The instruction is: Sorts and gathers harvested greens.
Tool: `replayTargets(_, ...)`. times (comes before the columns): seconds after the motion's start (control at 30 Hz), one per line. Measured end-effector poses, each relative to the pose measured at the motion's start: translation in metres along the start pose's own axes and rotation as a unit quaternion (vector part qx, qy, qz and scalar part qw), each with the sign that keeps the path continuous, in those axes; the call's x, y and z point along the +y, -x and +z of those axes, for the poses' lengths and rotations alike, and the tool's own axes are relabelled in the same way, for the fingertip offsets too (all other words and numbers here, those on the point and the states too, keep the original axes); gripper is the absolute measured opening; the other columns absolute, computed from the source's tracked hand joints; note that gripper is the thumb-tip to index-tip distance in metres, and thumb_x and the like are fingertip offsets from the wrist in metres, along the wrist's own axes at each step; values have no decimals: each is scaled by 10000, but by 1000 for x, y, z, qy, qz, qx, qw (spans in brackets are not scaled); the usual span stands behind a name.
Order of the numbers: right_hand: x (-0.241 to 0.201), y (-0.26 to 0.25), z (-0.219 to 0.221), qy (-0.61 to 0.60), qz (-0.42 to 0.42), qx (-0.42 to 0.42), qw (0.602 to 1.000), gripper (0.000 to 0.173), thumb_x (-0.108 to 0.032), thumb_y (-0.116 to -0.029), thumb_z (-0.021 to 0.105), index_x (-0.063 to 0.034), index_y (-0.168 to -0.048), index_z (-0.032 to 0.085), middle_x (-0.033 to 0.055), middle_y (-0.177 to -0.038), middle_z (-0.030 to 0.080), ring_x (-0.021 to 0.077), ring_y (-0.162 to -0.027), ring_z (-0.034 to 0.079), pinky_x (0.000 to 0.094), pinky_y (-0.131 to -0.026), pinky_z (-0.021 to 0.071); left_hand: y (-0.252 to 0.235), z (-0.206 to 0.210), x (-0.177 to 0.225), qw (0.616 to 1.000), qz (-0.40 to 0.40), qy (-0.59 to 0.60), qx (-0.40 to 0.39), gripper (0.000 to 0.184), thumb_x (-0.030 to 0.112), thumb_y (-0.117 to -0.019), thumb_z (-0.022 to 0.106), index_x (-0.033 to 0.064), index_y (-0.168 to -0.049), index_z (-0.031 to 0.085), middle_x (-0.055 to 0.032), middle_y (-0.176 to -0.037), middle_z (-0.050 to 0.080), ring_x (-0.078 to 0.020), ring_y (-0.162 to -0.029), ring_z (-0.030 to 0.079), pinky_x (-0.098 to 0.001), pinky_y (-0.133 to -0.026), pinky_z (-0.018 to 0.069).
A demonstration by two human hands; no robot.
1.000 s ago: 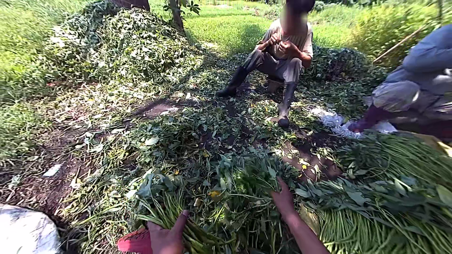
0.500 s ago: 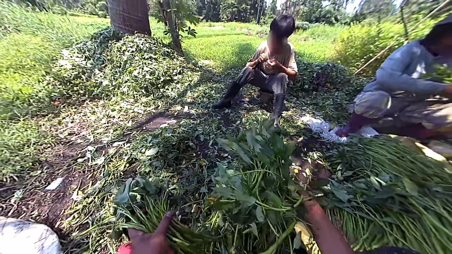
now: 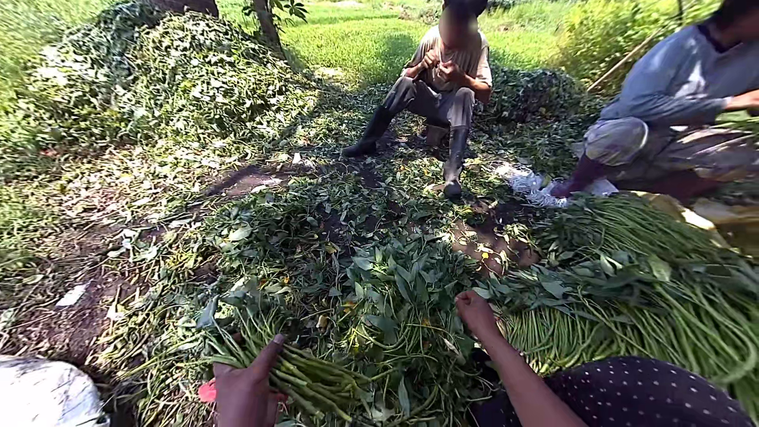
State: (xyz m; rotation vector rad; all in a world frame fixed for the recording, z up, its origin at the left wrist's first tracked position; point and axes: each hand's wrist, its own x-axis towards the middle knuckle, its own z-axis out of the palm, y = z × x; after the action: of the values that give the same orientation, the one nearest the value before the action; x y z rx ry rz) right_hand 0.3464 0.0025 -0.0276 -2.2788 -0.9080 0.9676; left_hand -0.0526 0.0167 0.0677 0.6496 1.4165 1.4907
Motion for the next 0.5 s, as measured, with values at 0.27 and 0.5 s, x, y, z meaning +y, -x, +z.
replayTargets(0.27,7,5,73,-89,27,-171,981,310,-123,-1084,468,19,-1342,564,179,-1207,666,250,-1001,701,411,-887,580,-6,5,-11,1000,8,-27,6,798,-147,-834,694,33,-1487,271,-189,-1140,590,-240,-759,713,-400,-595,643)
replayTargets(0.5,21,19,107,44,-21,-155,987,275,-95,-1024,488,-5,-1236,639,197,-1196,677,329,-1099,673,525,-972,533,-8,17,-15,999,-8,-35,16,790,-166,-822,702,30,-1465,285,-169,-1058,644,-219,-703,720,-353,-552,631)
